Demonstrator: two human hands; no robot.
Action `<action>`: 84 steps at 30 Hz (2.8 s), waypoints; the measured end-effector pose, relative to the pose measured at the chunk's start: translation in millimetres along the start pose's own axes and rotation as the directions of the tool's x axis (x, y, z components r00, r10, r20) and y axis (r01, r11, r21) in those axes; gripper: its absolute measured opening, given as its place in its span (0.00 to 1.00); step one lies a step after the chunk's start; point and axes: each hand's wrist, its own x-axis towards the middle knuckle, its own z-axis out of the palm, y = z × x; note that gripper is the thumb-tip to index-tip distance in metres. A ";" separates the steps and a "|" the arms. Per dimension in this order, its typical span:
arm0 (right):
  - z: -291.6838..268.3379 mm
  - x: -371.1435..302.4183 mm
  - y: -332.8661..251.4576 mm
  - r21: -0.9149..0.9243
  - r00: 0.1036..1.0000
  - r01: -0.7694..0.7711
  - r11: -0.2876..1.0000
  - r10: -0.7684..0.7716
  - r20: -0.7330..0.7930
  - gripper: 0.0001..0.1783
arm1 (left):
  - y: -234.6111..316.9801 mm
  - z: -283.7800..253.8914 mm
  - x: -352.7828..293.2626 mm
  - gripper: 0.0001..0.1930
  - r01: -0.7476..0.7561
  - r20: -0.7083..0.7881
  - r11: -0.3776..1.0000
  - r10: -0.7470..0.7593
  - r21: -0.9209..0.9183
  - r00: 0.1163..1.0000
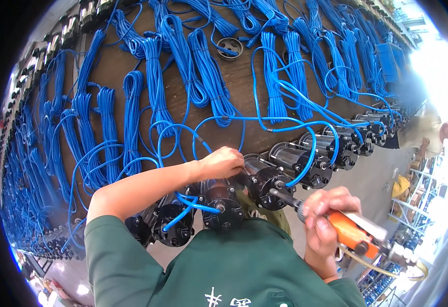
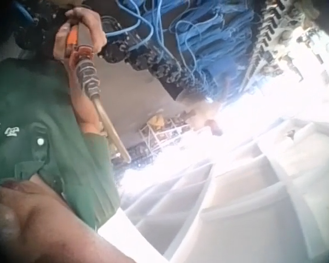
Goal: The person assembles water pumps by inserting power cables and using a pneumatic tool to secure components in a factory setting.
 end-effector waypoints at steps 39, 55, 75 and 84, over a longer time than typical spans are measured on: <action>-94.2 -17.8 42.1 0.310 0.806 0.016 0.950 -0.196 0.559 0.23 | 114.1 254.5 132.1 0.13 -0.985 -0.290 -0.157 -0.942 -0.070 0.170; -106.8 -22.6 69.9 0.199 0.803 0.030 0.980 -0.142 0.579 0.23 | 115.8 261.0 136.6 0.10 -0.990 -0.400 -0.136 -0.910 0.038 0.110; -95.3 -19.5 65.6 0.255 0.753 0.027 0.967 -0.188 0.630 0.19 | 105.1 266.6 137.2 0.09 -0.995 -0.410 -0.097 -0.908 0.019 0.081; -90.1 -18.5 73.1 0.191 0.647 0.018 0.981 -0.157 0.746 0.17 | 162.0 247.2 99.1 0.11 -0.136 -0.556 0.646 -0.729 -0.751 -0.399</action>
